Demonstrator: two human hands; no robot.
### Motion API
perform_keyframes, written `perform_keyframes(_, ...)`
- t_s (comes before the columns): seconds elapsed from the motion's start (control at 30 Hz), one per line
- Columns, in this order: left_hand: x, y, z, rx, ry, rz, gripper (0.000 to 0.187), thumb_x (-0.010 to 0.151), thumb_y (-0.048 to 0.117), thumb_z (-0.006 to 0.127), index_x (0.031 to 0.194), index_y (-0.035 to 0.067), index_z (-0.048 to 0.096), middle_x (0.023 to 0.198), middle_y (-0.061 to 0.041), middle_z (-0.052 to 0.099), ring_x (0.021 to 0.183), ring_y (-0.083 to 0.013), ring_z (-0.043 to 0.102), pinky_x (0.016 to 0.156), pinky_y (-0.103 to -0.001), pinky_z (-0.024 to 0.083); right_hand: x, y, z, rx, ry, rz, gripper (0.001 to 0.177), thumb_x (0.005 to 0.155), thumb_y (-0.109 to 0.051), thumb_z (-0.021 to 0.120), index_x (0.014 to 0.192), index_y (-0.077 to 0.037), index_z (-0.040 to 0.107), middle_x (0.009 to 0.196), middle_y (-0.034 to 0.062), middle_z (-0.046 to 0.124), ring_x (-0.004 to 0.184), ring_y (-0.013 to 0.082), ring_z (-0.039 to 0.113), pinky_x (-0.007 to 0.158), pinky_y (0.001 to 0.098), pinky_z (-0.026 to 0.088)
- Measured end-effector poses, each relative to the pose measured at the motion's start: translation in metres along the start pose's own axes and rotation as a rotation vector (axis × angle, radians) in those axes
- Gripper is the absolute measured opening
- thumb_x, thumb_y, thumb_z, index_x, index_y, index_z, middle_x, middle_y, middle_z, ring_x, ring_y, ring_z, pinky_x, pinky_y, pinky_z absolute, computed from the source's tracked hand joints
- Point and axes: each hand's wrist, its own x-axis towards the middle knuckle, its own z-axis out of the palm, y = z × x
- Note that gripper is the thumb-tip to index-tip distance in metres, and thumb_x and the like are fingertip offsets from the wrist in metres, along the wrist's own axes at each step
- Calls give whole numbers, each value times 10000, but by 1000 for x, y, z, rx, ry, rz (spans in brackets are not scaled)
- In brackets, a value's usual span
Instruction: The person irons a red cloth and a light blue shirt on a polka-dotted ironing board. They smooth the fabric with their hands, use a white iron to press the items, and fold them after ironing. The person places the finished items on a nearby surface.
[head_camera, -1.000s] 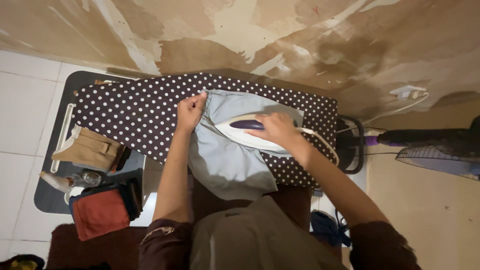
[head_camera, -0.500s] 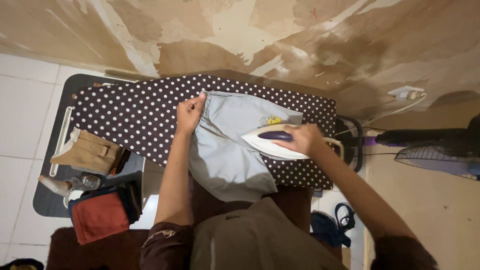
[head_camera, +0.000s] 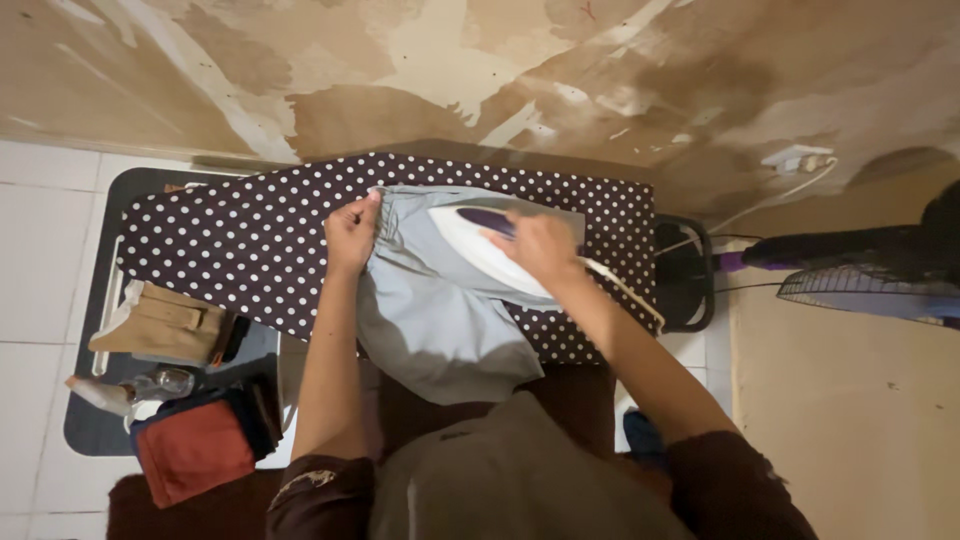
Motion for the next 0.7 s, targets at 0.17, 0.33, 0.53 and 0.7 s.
perform_keyframes(0.17, -2, 7, 1, -46, -20, -38, 391, 1004, 313, 676, 788, -10, 721, 568, 101, 477, 551, -19, 374, 482, -250, 303, -34, 68, -15, -52, 131, 73, 570, 901, -627, 675, 978, -72, 779, 667, 169, 704, 579, 327, 706, 573, 441, 567)
perform_keyframes(0.33, -4, 11, 2, 18, -7, -42, 399, 1023, 342, 699, 866, -23, 743, 612, 82, 482, 602, -30, 375, 521, -253, 327, -72, 156, -26, -130, 121, 322, 602, 918, -633, 698, 1026, -45, 757, 662, 189, 689, 585, 336, 701, 584, 437, 566)
perform_keyframes(0.53, -13, 37, -10, 330, 67, 117, 443, 909, 447, 739, 1057, 31, 780, 799, -77, 742, 708, -169, 669, 670, -321, 538, -121, 258, -19, -16, 316, 479, 625, 942, -580, 707, 1027, 39, 729, 937, 306, 700, 890, 510, 660, 773, 551, 516)
perform_keyframes(0.7, -17, 47, -26, 816, -138, -11, 738, 846, 720, 668, 1053, 18, 764, 1005, -217, 758, 1002, -363, 706, 862, -445, 542, -141, 296, -13, 67, 264, 583, 634, 958, -574, 721, 1015, 58, 729, 957, 312, 702, 939, 488, 677, 851, 529, 525)
